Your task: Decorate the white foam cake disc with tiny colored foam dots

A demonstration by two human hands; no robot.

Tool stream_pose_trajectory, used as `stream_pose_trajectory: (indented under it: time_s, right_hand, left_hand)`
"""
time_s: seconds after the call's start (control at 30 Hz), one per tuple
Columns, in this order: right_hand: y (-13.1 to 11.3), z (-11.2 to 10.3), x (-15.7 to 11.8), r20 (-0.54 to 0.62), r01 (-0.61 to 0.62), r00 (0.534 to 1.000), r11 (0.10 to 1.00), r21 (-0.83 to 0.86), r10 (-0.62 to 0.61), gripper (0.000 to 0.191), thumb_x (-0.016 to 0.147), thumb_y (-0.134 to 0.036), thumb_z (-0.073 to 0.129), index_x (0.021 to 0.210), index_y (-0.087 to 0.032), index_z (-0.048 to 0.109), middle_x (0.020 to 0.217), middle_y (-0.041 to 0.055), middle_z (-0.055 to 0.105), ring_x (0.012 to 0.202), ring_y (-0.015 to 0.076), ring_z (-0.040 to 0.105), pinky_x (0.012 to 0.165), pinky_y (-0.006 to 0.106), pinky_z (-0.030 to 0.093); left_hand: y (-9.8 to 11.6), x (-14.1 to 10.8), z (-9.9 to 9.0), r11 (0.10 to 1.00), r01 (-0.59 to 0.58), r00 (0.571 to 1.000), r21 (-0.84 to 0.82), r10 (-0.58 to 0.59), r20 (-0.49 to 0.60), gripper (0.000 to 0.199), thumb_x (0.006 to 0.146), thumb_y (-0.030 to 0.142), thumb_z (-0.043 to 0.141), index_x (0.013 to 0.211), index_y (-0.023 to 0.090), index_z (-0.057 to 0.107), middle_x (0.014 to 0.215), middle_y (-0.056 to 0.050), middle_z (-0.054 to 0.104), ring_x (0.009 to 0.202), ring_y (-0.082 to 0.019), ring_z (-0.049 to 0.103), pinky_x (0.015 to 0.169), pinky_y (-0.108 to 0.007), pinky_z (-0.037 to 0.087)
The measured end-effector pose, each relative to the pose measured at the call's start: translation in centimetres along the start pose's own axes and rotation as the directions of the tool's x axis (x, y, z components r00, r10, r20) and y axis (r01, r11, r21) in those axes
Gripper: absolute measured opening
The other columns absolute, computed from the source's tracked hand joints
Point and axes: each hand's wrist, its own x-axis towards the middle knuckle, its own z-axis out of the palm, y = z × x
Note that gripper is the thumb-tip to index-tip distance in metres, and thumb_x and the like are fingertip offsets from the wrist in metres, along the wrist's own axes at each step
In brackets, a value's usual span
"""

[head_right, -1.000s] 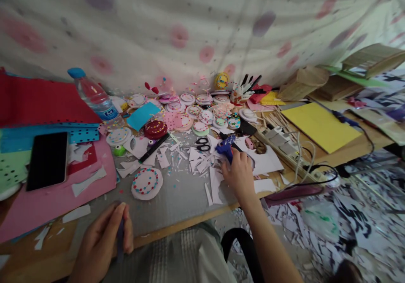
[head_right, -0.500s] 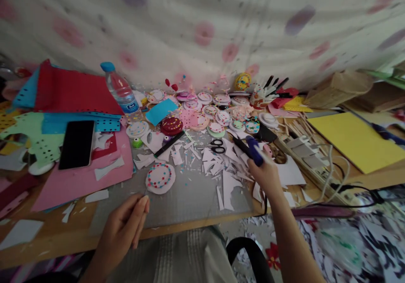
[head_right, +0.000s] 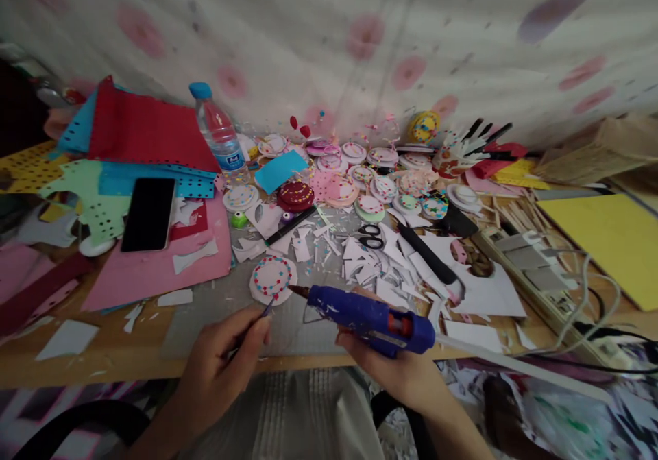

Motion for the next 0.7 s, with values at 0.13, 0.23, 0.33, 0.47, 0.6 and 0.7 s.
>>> stream_pose_trajectory:
  time_s: [0.13, 0.23, 0.33, 0.47, 0.6, 0.7]
  right_hand:
    - [-0.5, -0.2, 0.1, 0.063, 0.011, 0.998, 0.999, -0.046, -0.008, 0.025, 0.076, -0.044, 0.067, 0.087, -0.021, 0.063, 0.072, 0.0029, 0.064, 0.063, 0.017, 0.061, 0.058, 0.027, 0.054]
    - [-0.4, -0.1, 0.0, 0.106, 0.019, 0.994, 0.999, -0.043, -0.014, 0.022, 0.078, -0.042, 0.065, 0.083, -0.021, 0.061, 0.068, 0.0014, 0.061, 0.061, 0.0156, 0.06, 0.057, 0.026, 0.054]
    - [0.5, 0.0, -0.4, 0.049, 0.017, 0.999, 0.998, -0.053, -0.015, 0.028, 0.077, -0.042, 0.067, 0.094, -0.021, 0.062, 0.075, 0.0032, 0.065, 0.062, 0.0162, 0.062, 0.058, 0.026, 0.055]
    - [1.9, 0.1, -1.0, -0.08, 0.019, 0.996, 0.997, -0.079, -0.025, 0.049, 0.073, -0.045, 0.071, 0.114, -0.02, 0.06, 0.099, 0.0102, 0.069, 0.081, 0.0233, 0.068, 0.076, 0.036, 0.058]
    - [2.3, 0.1, -1.2, -0.07, -0.011, 0.998, 0.995, -0.099, 0.004, 0.049, 0.075, -0.048, 0.069, 0.114, -0.02, 0.062, 0.087, 0.0082, 0.07, 0.075, 0.0231, 0.069, 0.072, 0.035, 0.059]
    - [2.1, 0.0, -1.1, -0.07, -0.008, 0.998, 0.993, -0.115, 0.0, 0.051, 0.076, -0.051, 0.067, 0.116, -0.019, 0.062, 0.084, 0.0082, 0.07, 0.072, 0.0224, 0.069, 0.069, 0.033, 0.06]
  left_hand:
    - [0.1, -0.2, -0.2, 0.999, 0.039, 0.998, -0.034, -0.037, 0.053, 0.032, 0.096, 0.028, 0.041, 0.066, 0.019, 0.044, 0.048, 0.009, 0.031, 0.039, -0.005, 0.034, 0.042, -0.019, 0.024]
    - [0.1, -0.2, -0.3, 0.998, 0.043, 0.996, -0.054, -0.038, 0.085, 0.031, 0.097, 0.029, 0.04, 0.068, 0.019, 0.044, 0.045, 0.009, 0.03, 0.037, -0.005, 0.033, 0.042, -0.019, 0.025]
    - [0.2, -0.2, -0.4, 0.998, 0.029, 0.995, -0.061, -0.023, 0.096, 0.032, 0.097, 0.029, 0.039, 0.067, 0.019, 0.043, 0.045, 0.009, 0.031, 0.039, -0.006, 0.034, 0.043, -0.019, 0.026]
    - [0.2, -0.1, -0.4, 0.997, 0.033, 0.995, -0.065, -0.026, 0.099, 0.032, 0.097, 0.029, 0.04, 0.066, 0.019, 0.042, 0.045, 0.009, 0.03, 0.039, -0.006, 0.034, 0.042, -0.019, 0.024]
    - [0.3, -0.1, -0.5, 0.997, 0.047, 0.993, -0.069, -0.038, 0.115, 0.031, 0.097, 0.029, 0.039, 0.067, 0.019, 0.042, 0.046, 0.009, 0.03, 0.038, -0.005, 0.033, 0.041, -0.019, 0.024]
    - [0.3, -0.1, -0.5, 0.996, 0.049, 0.991, -0.073, -0.039, 0.125, 0.03, 0.097, 0.028, 0.039, 0.068, 0.019, 0.043, 0.045, 0.009, 0.031, 0.037, -0.005, 0.033, 0.041, -0.019, 0.025]
